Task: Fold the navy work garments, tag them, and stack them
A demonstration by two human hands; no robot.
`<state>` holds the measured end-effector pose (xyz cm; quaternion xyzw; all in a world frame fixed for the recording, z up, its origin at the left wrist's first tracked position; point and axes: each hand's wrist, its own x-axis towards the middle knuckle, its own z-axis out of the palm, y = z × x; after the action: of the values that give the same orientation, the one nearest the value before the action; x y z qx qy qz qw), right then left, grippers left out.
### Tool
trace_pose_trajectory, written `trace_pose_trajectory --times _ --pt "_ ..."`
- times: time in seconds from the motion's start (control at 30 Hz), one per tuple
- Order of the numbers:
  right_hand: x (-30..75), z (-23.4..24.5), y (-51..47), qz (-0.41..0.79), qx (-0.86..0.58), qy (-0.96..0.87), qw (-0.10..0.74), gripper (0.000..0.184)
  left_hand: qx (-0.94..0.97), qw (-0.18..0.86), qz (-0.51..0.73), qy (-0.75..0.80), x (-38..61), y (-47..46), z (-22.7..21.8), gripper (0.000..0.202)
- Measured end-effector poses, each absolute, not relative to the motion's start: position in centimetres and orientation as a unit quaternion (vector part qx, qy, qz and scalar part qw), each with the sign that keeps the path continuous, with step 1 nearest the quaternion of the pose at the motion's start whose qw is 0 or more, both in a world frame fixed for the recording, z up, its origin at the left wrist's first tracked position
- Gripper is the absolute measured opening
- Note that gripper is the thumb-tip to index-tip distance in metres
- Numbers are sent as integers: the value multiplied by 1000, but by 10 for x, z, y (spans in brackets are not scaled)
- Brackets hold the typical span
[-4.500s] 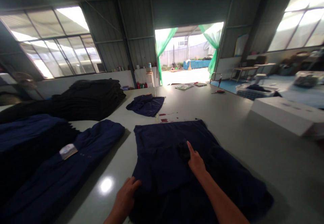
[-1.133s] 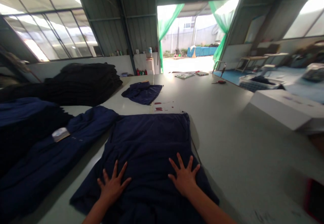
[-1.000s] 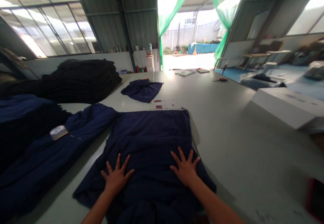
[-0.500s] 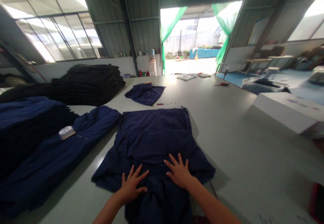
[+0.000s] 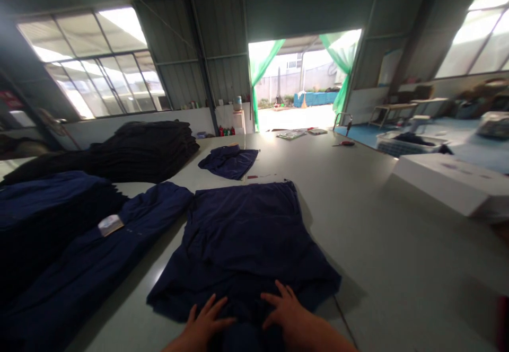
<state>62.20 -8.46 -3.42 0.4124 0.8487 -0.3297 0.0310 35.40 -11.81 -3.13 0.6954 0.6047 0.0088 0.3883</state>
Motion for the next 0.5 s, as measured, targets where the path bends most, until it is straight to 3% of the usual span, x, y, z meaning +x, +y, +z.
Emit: trace_pose_trajectory --times 0.1,0.13,0.2,0.27,0.4,0.5 --pt "619 -34 -58 -412 444 792 -83 38 594 408 201 663 355 -97 -47 25" --pt "618 -33 -45 -423 474 760 -135 37 553 413 249 679 351 -86 -50 18" --pt "619 -33 -21 -404 553 693 -224 39 493 405 291 713 340 -65 -53 32" --pt "619 -37 -5 -372 611 653 -248 44 459 378 305 744 329 -49 -53 46" --pt "608 -48 -6 -304 648 675 -179 54 432 330 336 769 331 -45 -50 54" --pt "586 -50 -19 -183 672 705 -134 71 473 297 297 775 355 -56 -48 81"
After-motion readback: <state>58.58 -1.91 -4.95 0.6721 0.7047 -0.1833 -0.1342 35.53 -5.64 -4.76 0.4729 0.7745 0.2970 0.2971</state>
